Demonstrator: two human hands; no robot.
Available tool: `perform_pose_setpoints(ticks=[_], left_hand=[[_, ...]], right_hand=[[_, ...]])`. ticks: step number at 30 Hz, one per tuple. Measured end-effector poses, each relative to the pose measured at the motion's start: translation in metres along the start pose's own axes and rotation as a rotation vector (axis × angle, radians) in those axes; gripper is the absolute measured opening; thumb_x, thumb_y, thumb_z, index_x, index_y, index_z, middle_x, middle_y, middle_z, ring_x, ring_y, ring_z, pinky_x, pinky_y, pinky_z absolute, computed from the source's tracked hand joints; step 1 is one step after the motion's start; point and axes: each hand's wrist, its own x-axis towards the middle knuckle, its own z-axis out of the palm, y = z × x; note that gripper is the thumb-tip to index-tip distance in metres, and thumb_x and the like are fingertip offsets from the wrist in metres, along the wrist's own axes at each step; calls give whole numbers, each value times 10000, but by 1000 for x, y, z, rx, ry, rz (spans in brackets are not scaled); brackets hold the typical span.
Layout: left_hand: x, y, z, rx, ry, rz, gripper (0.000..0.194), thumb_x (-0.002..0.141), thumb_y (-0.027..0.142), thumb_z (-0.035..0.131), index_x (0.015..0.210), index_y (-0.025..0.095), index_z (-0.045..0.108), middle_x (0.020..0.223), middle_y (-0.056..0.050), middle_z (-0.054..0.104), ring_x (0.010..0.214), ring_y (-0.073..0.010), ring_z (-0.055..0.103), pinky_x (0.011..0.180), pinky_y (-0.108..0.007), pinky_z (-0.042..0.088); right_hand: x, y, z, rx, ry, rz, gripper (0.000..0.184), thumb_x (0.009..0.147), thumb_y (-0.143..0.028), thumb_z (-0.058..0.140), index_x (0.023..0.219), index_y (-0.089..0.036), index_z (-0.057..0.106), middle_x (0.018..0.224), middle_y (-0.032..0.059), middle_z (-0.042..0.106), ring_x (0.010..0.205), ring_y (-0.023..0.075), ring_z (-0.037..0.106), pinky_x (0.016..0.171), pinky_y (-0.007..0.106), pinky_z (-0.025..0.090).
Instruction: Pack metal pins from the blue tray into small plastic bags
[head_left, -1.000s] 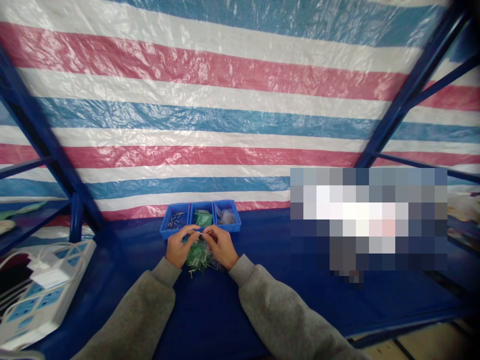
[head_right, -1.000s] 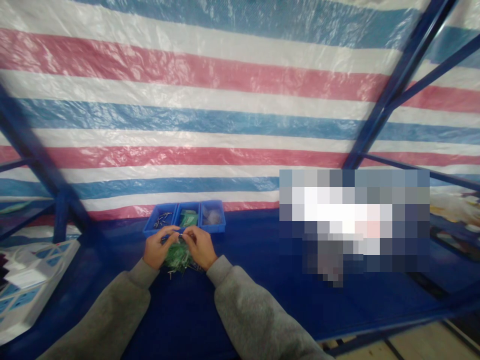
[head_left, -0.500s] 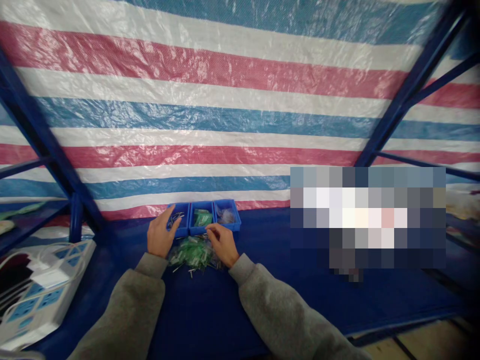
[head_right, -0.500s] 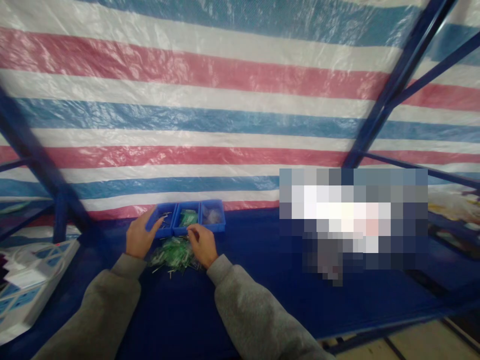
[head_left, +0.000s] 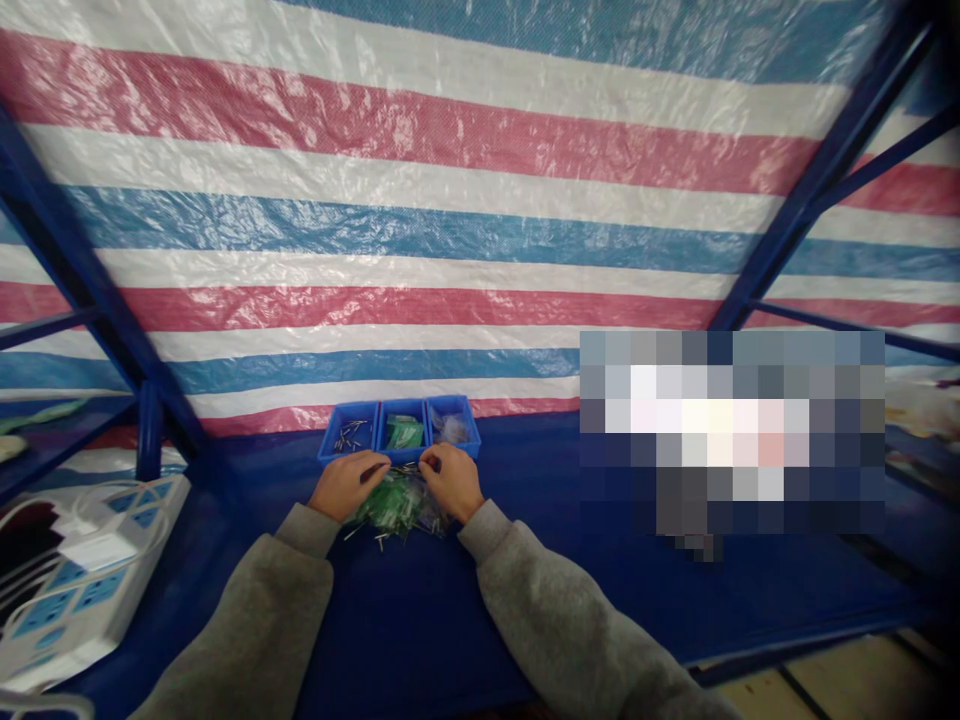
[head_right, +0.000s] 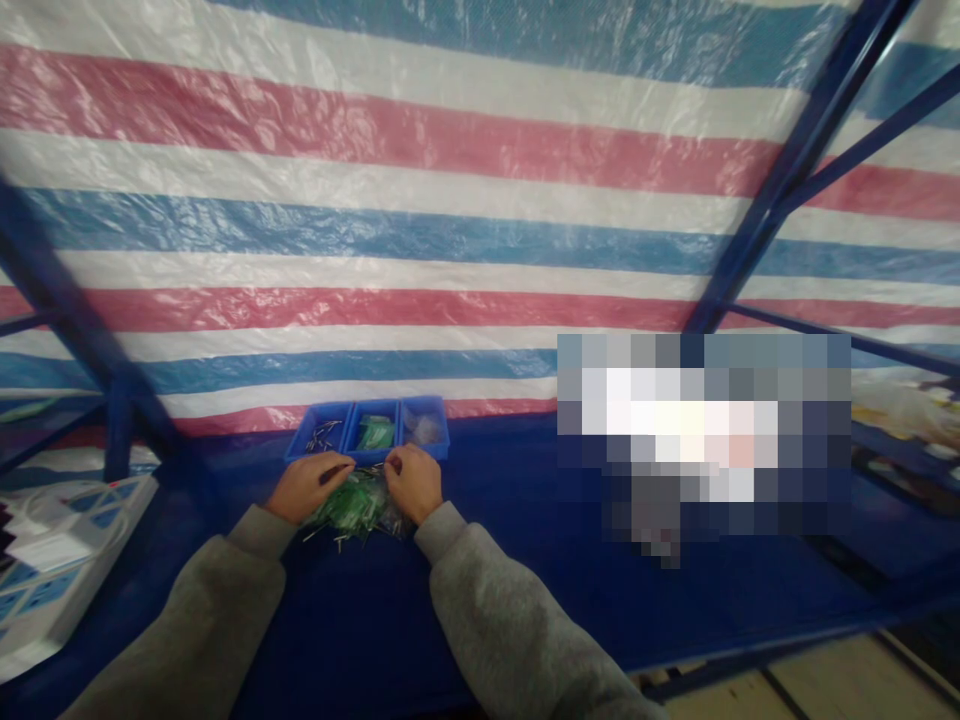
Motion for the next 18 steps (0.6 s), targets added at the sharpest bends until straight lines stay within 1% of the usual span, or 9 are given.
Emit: perform_pose_setpoints(ticks=[3, 5, 8, 10, 12, 14, 18], left_hand=[[0, 2, -3, 24, -41, 13, 263, 868, 351, 448, 897, 201, 662, 797, -27, 654, 693, -137, 592, 680, -239, 446], [0, 5, -6, 36, -48, 26, 258, 854, 366, 469, 925, 207, 659, 828, -31, 641, 748, -148, 593, 706, -246, 447], [0, 6, -10, 52, -55, 51, 263, 812, 394, 528, 960, 218, 656, 950, -46, 625, 896, -185, 577, 818, -289, 438], [0, 4, -10, 55, -90, 74, 253, 789, 386, 560, 954, 223, 660, 981, -49, 626, 932, -195, 567, 863, -312, 424], [-1, 2, -9, 53, -132, 94, 239, 781, 360, 574, 951, 218, 663, 960, -52, 642, 923, -193, 573, 876, -319, 420], [-2, 0, -6, 62, -162, 100, 233, 784, 336, 575, 959, 209, 663, 941, -57, 657, 909, -191, 584, 871, -320, 421], [-2, -1, -2, 106, -193, 107, 211, 799, 305, 560, 957, 212, 666, 937, -53, 673, 895, -189, 603, 833, -318, 427]], right_hand=[[-2, -1, 1, -4, -68, -49, 72, 746, -267, 654, 766, -199, 656, 741, 14, 610, 716, 149, 552, 661, 245, 381], [-3, -3, 1, -4, -94, -86, 111, 722, -284, 684, 783, -195, 659, 764, 21, 608, 758, 160, 551, 695, 255, 391], [-5, -5, 1, 10, -111, -153, 166, 696, -265, 709, 834, -193, 654, 808, 25, 608, 813, 171, 545, 741, 267, 397], [-5, -6, 1, 29, -108, -175, 171, 703, -238, 701, 858, -190, 647, 811, 23, 608, 814, 167, 543, 746, 265, 398], [-5, -6, 2, 48, -95, -165, 125, 730, -222, 674, 845, -186, 643, 785, 19, 604, 787, 159, 544, 732, 260, 399], [-5, -5, 3, 71, -76, -144, 74, 764, -224, 638, 826, -185, 641, 753, 14, 599, 748, 150, 542, 706, 254, 399], [-4, -3, 6, 111, -32, -125, 63, 791, -239, 606, 809, -187, 639, 731, 13, 601, 714, 146, 542, 666, 245, 395]])
